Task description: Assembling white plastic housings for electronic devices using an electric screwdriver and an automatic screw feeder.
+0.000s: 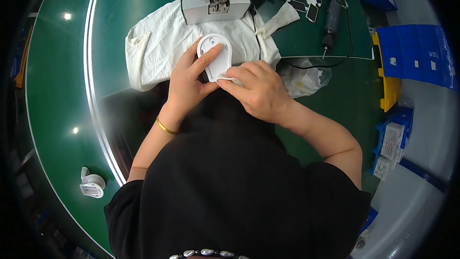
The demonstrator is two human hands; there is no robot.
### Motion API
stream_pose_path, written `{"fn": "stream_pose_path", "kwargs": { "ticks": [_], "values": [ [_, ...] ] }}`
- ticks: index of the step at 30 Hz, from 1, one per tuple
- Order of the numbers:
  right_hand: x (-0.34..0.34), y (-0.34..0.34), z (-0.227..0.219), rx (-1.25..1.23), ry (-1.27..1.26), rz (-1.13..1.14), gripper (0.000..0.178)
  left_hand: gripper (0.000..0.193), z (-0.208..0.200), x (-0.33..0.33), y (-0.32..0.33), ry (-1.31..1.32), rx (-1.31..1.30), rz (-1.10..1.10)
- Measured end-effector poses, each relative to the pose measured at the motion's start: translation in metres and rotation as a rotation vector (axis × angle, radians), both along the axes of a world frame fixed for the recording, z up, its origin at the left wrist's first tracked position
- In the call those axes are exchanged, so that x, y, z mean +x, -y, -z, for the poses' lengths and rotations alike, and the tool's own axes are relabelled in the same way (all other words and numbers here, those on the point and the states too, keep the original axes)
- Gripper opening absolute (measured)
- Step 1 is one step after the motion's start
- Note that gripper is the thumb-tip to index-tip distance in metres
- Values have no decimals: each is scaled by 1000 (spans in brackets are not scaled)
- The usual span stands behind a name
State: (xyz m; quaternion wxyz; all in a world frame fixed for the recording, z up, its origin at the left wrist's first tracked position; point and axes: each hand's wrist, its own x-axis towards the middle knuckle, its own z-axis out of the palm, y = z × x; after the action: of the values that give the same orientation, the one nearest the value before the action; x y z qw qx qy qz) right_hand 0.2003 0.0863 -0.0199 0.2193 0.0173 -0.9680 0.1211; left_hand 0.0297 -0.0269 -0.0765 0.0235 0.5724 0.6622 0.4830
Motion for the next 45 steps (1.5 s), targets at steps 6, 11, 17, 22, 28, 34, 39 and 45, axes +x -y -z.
{"fn": "stream_pose_path", "kwargs": {
  "ticks": [6, 11, 17, 22, 28, 34, 39, 45],
  "values": [
    [2, 3, -3, 59, 32, 30, 34, 69, 0, 3, 3, 16, -14, -2],
    [3, 2, 0, 49, 19, 45, 38, 70, 0, 2, 1, 9, 5, 1],
    [1, 1, 0, 47, 11, 70, 36, 71, 0, 0, 2, 37, 9, 4],
    [4, -53, 1, -22, -129, 166, 38, 75, -4, -1, 3, 36, 1, 18],
    [-22, -111, -30, 312, -236, 565, 28, 96, -7, -7, 15, 317, 12, 82],
    [-27, -20, -15, -1147, 188, -20, 56, 101, -26, -7, 23, 966, 319, 142],
    [-49, -1, -16, -1416, 125, -2, 54, 93, -42, -24, 37, 568, 198, -63],
    [-71, -4, -31, -1273, 162, -120, 61, 50, -87, -42, 52, -185, -9, -116]
  ]
}}
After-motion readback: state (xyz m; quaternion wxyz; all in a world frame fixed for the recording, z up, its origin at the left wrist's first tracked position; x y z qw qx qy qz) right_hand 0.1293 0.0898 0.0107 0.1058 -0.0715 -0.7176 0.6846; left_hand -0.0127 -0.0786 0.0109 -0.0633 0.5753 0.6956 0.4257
